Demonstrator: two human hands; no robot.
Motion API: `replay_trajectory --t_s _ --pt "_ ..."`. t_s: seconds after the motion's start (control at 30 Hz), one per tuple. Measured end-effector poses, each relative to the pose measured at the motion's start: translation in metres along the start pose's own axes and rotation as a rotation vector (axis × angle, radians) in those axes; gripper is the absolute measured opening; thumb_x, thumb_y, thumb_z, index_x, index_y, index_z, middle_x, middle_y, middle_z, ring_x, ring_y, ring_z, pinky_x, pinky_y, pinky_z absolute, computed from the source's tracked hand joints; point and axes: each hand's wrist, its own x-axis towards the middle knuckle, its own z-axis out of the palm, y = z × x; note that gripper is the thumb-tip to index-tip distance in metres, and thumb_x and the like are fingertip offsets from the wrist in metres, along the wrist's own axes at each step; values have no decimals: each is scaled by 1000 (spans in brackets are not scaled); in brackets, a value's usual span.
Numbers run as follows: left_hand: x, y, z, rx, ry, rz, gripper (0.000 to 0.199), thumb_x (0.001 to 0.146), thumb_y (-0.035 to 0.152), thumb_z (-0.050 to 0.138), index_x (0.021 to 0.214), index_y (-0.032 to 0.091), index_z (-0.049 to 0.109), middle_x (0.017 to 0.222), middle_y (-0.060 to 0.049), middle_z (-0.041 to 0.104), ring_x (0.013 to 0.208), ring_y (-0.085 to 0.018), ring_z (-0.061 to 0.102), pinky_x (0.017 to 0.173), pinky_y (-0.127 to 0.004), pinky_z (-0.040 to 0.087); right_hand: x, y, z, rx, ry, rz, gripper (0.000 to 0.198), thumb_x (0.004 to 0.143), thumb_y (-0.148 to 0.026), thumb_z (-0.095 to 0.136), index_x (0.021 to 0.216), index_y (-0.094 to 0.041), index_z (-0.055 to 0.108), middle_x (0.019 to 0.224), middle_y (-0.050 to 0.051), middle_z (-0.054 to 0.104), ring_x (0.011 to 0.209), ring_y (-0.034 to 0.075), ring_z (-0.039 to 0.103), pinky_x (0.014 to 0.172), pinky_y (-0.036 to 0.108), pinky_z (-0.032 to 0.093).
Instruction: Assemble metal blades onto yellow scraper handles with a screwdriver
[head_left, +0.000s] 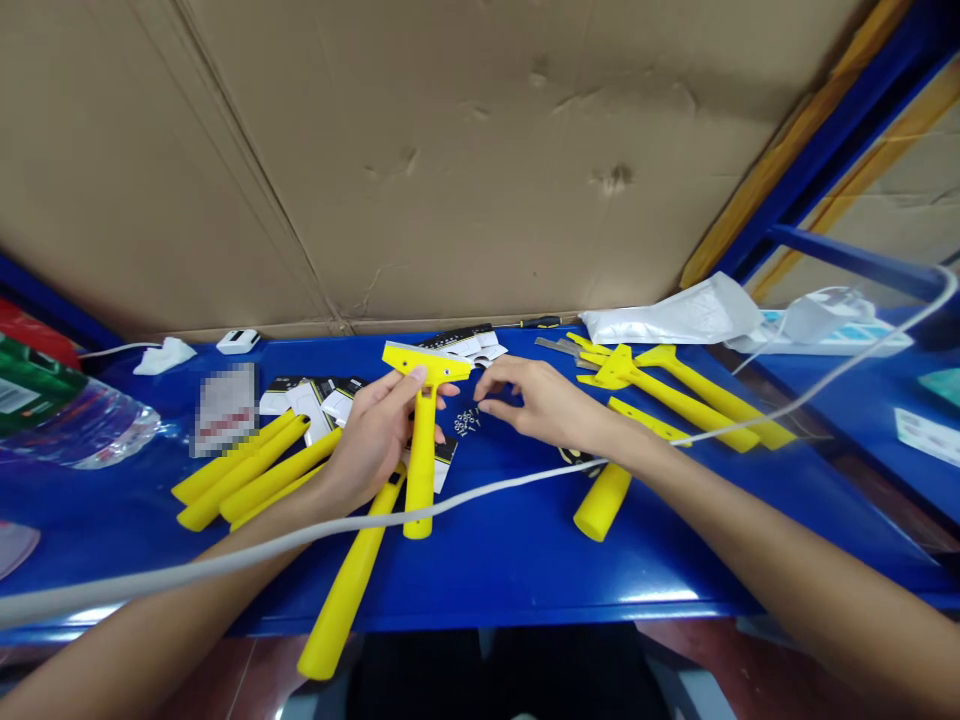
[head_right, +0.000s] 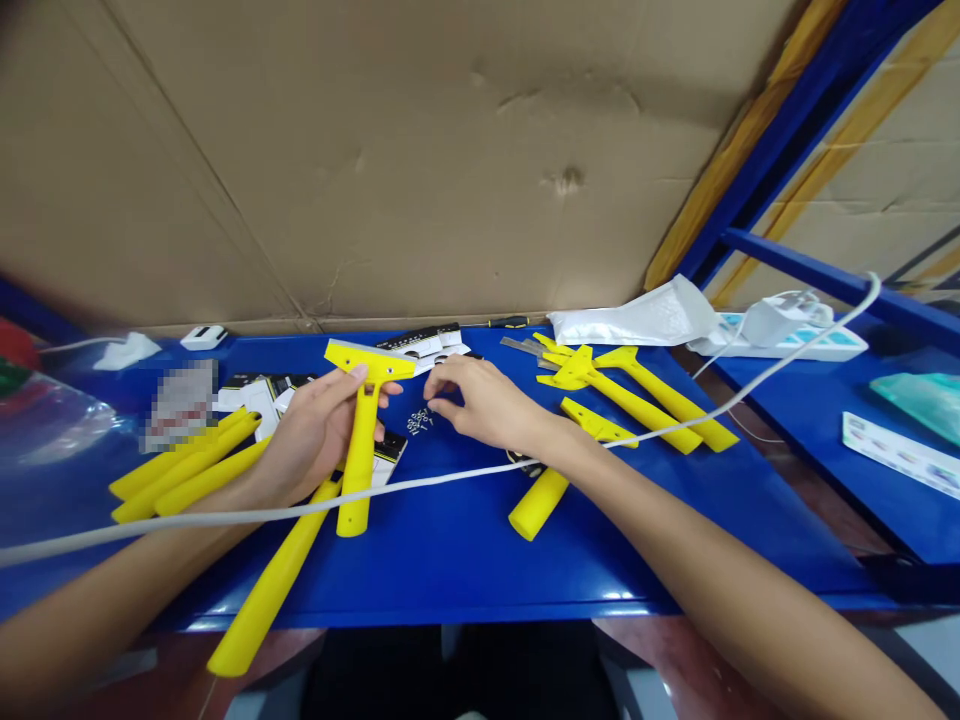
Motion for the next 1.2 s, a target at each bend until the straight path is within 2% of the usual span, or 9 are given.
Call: replay_trajectory --t_s 0.1,0.2,0.3,0.53,0.67,0.8,0.97,1.13,1.2 --pt "2 2 -2 10 -9 33 28 94 41 78 98 15 68 107 -13 79 65 -15 66 58 -28 59 6 2 5 -151 -89 -36 8 96 -18 75 101 -23 78 112 7 71 108 26 67 98 43 50" --pt "2 3 -2 20 -7 35 27 95 40 77 99 15 69 103 -13 79 63 -15 66 57 -28 59 9 3 10 -171 -134 -18 7 96 -20 76 101 -23 79 112 8 70 108 26 68 101 45 51" --pt "1 2 -1 16 -13 36 27 95 40 77 93 14 69 104 -14 79 66 -16 68 57 -28 59 8 4 16 -167 -141 -7 8 97 -17 73 101 -21 79 112 9 72 108 26 69 102 44 53" --pt "-5 5 -1 16 -58 15 29 96 42 77 93 14 69 108 -15 80 65 -16 71 60 -31 62 5 9 22 -142 -133 -8 4 97 -18 71 101 -16 74 114 12 72 112 27 67 109 46 52" --pt "-11 7 2 20 -104 -46 29 96 42 77 101 14 72 110 -17 80 66 -18 71 59 -32 62 2 13 19 -165 -167 -29 9 102 -21 66 103 -17 74 114 14 69 117 29 64 113 49 48" --pt "-14 4 4 29 -133 -94 32 96 43 78 108 13 72 114 -18 79 67 -19 71 60 -33 63 0 13 22 -263 -150 -100 13 106 -20 59 107 -16 71 119 15 67 119 30 60 110 49 48" --pt "-13 0 2 30 -152 -133 38 97 43 77 119 13 72 110 -17 79 76 -21 73 61 -31 63 -3 13 22 -393 -4 -148 15 106 -14 51 107 -16 66 117 16 66 106 30 57 97 48 50" --pt "-17 4 8 26 -240 -226 26 99 37 75 103 11 72 109 -18 79 73 -19 71 57 -30 63 -5 3 6 -80 448 -251 10 107 -15 53 105 -21 61 114 12 65 109 26 62 98 45 53" --pt "-21 6 11 56 -287 -284 27 99 37 74 99 10 73 105 -19 79 73 -19 70 56 -29 64 -8 -6 2 -24 568 -304 8 109 -18 54 106 -22 61 115 11 63 109 24 64 97 44 54"
